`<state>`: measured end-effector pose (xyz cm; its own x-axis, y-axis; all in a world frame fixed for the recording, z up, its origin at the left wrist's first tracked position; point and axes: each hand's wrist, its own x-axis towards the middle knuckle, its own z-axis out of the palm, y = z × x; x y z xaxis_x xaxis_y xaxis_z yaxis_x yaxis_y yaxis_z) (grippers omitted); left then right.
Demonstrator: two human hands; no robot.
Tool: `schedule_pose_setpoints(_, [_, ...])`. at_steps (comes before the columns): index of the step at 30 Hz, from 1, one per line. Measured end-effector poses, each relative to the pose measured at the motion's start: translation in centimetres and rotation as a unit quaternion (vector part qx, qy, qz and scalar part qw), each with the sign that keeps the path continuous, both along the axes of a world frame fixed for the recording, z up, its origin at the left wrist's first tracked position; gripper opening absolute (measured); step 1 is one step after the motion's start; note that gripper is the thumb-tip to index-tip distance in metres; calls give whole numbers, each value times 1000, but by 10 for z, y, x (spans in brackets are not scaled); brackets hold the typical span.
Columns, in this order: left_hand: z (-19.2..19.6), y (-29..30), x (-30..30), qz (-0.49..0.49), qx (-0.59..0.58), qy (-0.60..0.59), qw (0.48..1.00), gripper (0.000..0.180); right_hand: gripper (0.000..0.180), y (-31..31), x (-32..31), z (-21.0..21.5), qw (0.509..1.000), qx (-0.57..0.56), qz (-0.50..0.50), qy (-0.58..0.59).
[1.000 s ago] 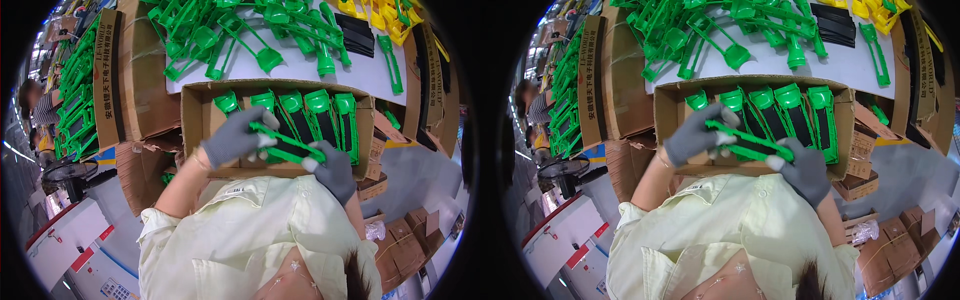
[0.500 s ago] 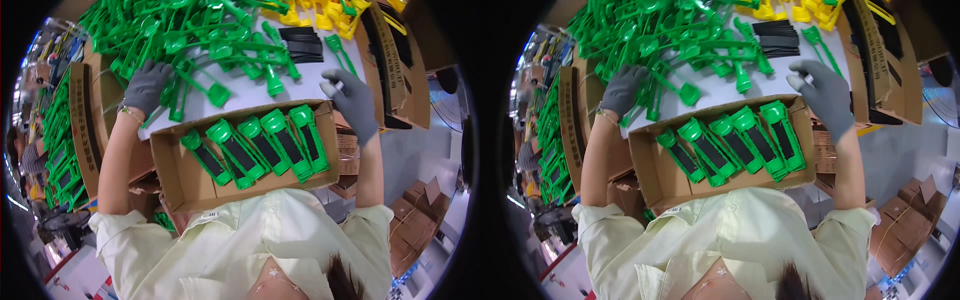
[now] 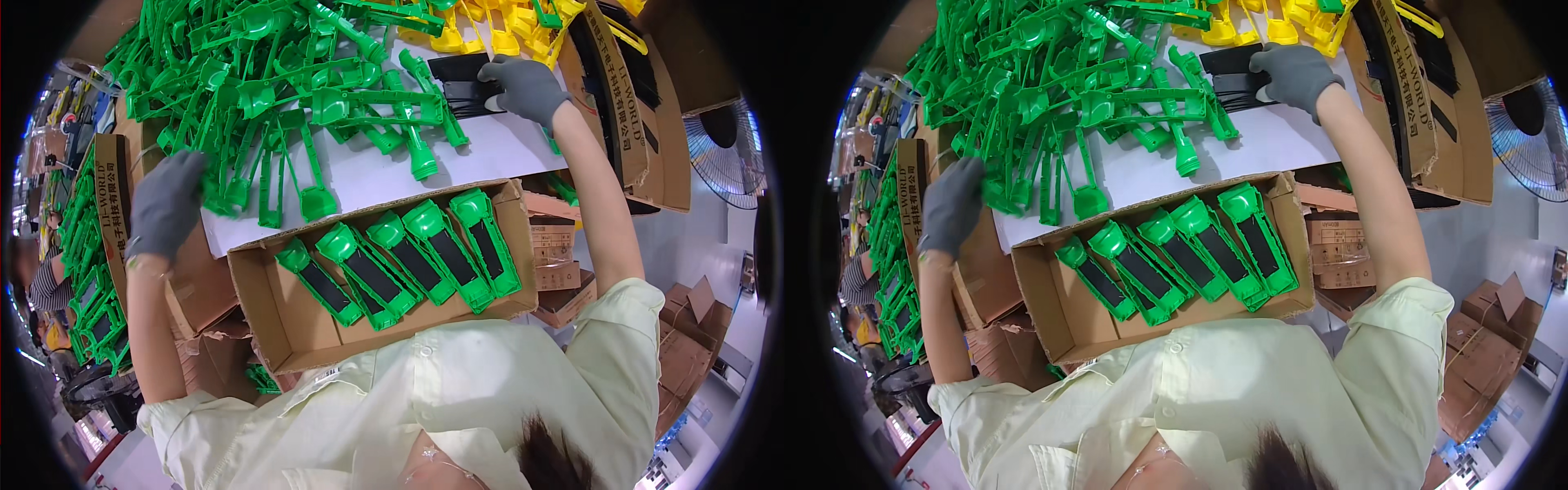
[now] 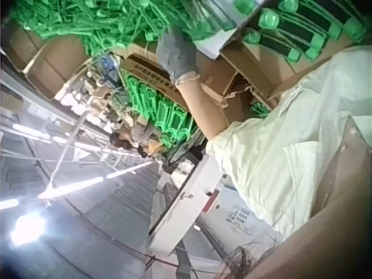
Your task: Assembling plastic components by attaching foam strips to green housings.
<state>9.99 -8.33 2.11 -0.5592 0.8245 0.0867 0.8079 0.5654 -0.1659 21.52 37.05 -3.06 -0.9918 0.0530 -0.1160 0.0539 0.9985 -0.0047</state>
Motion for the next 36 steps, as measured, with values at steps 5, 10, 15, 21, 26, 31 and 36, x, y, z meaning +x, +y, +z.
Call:
schedule_pose_setpoints(5, [63, -36, 44, 173, 159, -174, 956, 15, 33, 12, 14, -16, 995, -43, 10, 93])
schedule_pose_setpoints(10, [45, -14, 93, 248, 473, -360, 765, 14, 25, 11, 45, -12, 983, -87, 8, 160])
schedule_pose_setpoints(15, [-35, 19, 143, 246, 543, -602, 532, 30, 16, -53, 82, 34, 849, -469, -144, 195])
schedule_pose_setpoints(21, [-54, 61, 171, 220, 523, -729, 383, 35, 13, -162, 128, 53, 794, -583, -166, 44])
schedule_pose_setpoints(26, [-53, 62, 176, 207, 513, -749, 365, 32, 15, -174, 135, 27, 864, -494, -84, 48])
schedule_pose_setpoints(31, [-56, 62, 181, 199, 513, -766, 331, 31, 18, -178, 139, 30, 894, -435, -77, 71])
schedule_pose_setpoints(36, [-50, 66, 184, 226, 510, -758, 340, 29, 19, -185, 139, 25, 910, -387, -39, 147])
